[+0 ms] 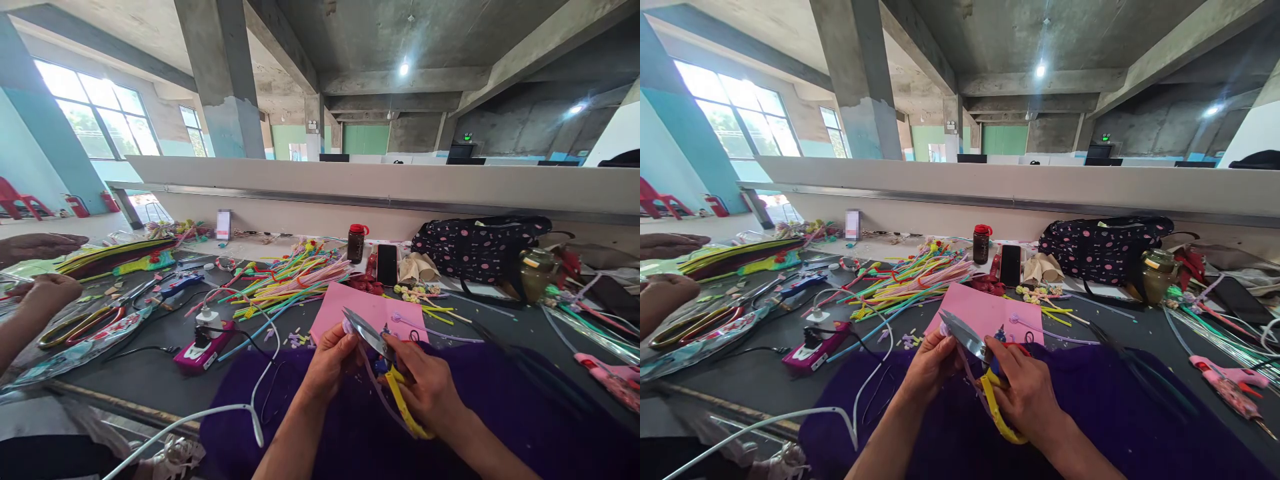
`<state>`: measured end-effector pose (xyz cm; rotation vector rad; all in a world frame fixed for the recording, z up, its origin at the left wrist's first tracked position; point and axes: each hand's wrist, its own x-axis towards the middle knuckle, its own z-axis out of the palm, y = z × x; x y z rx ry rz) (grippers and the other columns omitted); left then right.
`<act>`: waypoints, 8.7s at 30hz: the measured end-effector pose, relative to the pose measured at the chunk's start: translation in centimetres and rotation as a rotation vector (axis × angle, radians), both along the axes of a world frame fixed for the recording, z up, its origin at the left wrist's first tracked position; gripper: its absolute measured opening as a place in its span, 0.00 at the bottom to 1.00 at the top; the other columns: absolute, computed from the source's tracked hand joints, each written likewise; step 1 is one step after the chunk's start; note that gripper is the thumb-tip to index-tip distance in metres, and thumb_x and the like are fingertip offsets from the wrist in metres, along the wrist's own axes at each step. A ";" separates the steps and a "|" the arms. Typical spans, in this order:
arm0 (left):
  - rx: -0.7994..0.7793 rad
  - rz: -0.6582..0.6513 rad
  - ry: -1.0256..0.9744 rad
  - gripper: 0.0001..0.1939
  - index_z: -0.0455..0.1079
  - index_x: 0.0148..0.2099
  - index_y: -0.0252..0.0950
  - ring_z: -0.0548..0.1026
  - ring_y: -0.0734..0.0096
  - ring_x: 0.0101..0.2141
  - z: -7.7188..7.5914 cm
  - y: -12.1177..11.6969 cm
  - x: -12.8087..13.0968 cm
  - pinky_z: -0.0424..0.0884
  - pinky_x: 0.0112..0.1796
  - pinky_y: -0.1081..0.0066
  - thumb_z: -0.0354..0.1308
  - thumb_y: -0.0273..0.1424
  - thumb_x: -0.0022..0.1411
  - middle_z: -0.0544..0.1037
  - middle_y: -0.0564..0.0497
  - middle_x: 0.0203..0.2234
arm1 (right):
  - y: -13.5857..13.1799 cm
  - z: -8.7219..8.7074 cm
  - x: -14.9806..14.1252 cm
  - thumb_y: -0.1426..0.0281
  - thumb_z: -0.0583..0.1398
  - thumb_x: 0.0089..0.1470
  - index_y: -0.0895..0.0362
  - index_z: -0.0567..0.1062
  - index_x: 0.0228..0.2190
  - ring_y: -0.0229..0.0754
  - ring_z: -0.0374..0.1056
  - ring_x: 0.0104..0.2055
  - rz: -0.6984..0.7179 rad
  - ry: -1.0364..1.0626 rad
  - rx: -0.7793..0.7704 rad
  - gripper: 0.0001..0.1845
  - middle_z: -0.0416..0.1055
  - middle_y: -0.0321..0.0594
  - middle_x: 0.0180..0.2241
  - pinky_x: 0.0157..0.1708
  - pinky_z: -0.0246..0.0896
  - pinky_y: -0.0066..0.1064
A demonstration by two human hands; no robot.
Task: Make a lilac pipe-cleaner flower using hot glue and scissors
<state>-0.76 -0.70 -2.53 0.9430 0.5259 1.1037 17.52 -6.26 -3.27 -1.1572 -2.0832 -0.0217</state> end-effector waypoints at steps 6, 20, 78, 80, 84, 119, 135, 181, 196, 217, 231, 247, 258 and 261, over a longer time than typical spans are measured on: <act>0.010 -0.023 -0.095 0.10 0.70 0.29 0.32 0.65 0.82 0.17 0.8 -0.2 -0.2 0.54 0.18 0.78 0.62 0.35 0.49 0.73 0.51 0.24 | -0.4 1.0 -0.4 0.66 0.58 0.50 0.54 0.61 0.50 0.36 0.62 0.23 -0.019 0.210 -0.181 0.26 0.65 0.34 0.25 0.23 0.59 0.25; -0.019 -0.007 -0.078 0.10 0.70 0.28 0.32 0.63 0.84 0.15 0.7 -0.2 0.2 0.51 0.16 0.80 0.61 0.35 0.49 0.73 0.52 0.20 | -1.0 1.3 -1.7 0.70 0.60 0.44 0.53 0.61 0.48 0.34 0.58 0.21 -0.067 0.254 -0.237 0.28 0.63 0.30 0.24 0.22 0.55 0.25; 0.021 0.103 0.037 0.11 0.68 0.26 0.33 0.58 0.82 0.15 0.9 -0.1 0.4 0.49 0.18 0.79 0.59 0.37 0.51 0.65 0.56 0.12 | 0.3 -0.4 -0.5 0.61 0.57 0.52 0.57 0.59 0.52 0.40 0.65 0.28 -0.074 0.057 -0.018 0.28 0.67 0.40 0.29 0.28 0.63 0.30; 0.028 0.103 0.052 0.12 0.69 0.26 0.33 0.58 0.83 0.14 0.8 0.0 0.4 0.47 0.17 0.79 0.59 0.37 0.52 0.65 0.56 0.12 | 0.3 -0.5 -0.4 0.61 0.56 0.53 0.58 0.59 0.53 0.40 0.65 0.27 -0.068 0.057 -0.029 0.28 0.67 0.40 0.29 0.28 0.63 0.30; 0.039 0.122 0.052 0.11 0.69 0.27 0.32 0.59 0.84 0.14 0.7 0.1 0.3 0.46 0.15 0.79 0.58 0.36 0.52 0.71 0.53 0.17 | 0.3 -0.3 -0.4 0.62 0.57 0.53 0.57 0.60 0.52 0.40 0.65 0.28 -0.046 0.100 -0.036 0.27 0.68 0.41 0.30 0.29 0.63 0.30; -0.008 0.057 -0.056 0.08 0.69 0.28 0.32 0.61 0.85 0.14 0.5 0.2 0.1 0.49 0.14 0.81 0.59 0.33 0.52 0.73 0.52 0.20 | -0.5 1.1 -1.5 0.67 0.61 0.44 0.53 0.63 0.48 0.35 0.59 0.21 -0.111 0.221 -0.208 0.27 0.64 0.31 0.25 0.23 0.57 0.26; 0.021 0.084 -0.031 0.10 0.69 0.26 0.32 0.60 0.84 0.14 0.8 -0.2 0.2 0.51 0.18 0.81 0.58 0.33 0.54 0.66 0.56 0.12 | -0.2 0.7 -1.1 0.63 0.61 0.46 0.56 0.62 0.49 0.40 0.64 0.29 -0.150 0.097 -0.071 0.28 0.67 0.37 0.30 0.31 0.60 0.31; 0.059 0.195 0.129 0.13 0.70 0.26 0.33 0.59 0.83 0.15 1.2 -0.1 0.1 0.49 0.17 0.79 0.60 0.38 0.50 0.67 0.55 0.12 | 0.3 -0.1 -0.2 0.61 0.57 0.51 0.56 0.63 0.51 0.42 0.69 0.31 -0.110 0.038 -0.008 0.26 0.72 0.44 0.36 0.34 0.65 0.31; 0.001 0.085 -0.043 0.09 0.68 0.25 0.33 0.61 0.82 0.16 1.1 -0.1 -0.3 0.55 0.19 0.79 0.62 0.33 0.46 0.68 0.54 0.14 | -0.5 2.0 -0.8 0.69 0.57 0.49 0.54 0.61 0.49 0.33 0.61 0.21 -0.014 0.318 -0.282 0.24 0.67 0.32 0.25 0.21 0.57 0.23; 0.057 0.123 -0.054 0.08 0.66 0.21 0.33 0.59 0.80 0.17 0.7 0.0 -0.2 0.54 0.23 0.77 0.59 0.30 0.49 0.65 0.56 0.13 | -0.4 0.9 -0.7 0.61 0.61 0.48 0.55 0.60 0.50 0.41 0.64 0.30 -0.059 0.049 -0.049 0.29 0.65 0.38 0.30 0.30 0.59 0.32; 0.044 0.118 -0.036 0.09 0.66 0.21 0.33 0.60 0.80 0.18 0.8 0.1 -0.2 0.54 0.23 0.78 0.60 0.31 0.47 0.66 0.56 0.13 | -0.3 0.6 -0.5 0.60 0.59 0.51 0.56 0.58 0.52 0.39 0.63 0.27 -0.018 0.038 -0.051 0.29 0.64 0.36 0.27 0.26 0.57 0.29; 0.000 0.046 -0.100 0.09 0.68 0.26 0.31 0.61 0.81 0.17 0.8 0.1 -0.5 0.51 0.19 0.78 0.58 0.33 0.52 0.68 0.53 0.14 | -0.3 0.7 -0.2 0.62 0.59 0.49 0.56 0.62 0.50 0.37 0.65 0.24 -0.073 0.289 -0.164 0.27 0.68 0.34 0.25 0.26 0.62 0.25; 0.019 -0.099 -0.240 0.10 0.67 0.27 0.31 0.59 0.82 0.13 0.0 0.2 -0.7 0.47 0.15 0.78 0.56 0.35 0.53 0.66 0.53 0.12 | 0.5 0.4 1.0 0.63 0.56 0.51 0.55 0.60 0.51 0.40 0.69 0.39 -0.080 0.362 -0.282 0.25 0.70 0.42 0.41 0.39 0.64 0.26; -0.004 -0.115 -0.268 0.11 0.66 0.27 0.31 0.58 0.82 0.12 0.1 0.2 -0.7 0.48 0.14 0.79 0.57 0.35 0.53 0.65 0.54 0.12 | -0.3 0.5 3.1 0.62 0.56 0.52 0.54 0.60 0.51 0.40 0.70 0.38 -0.115 0.266 -0.322 0.26 0.71 0.41 0.40 0.37 0.65 0.25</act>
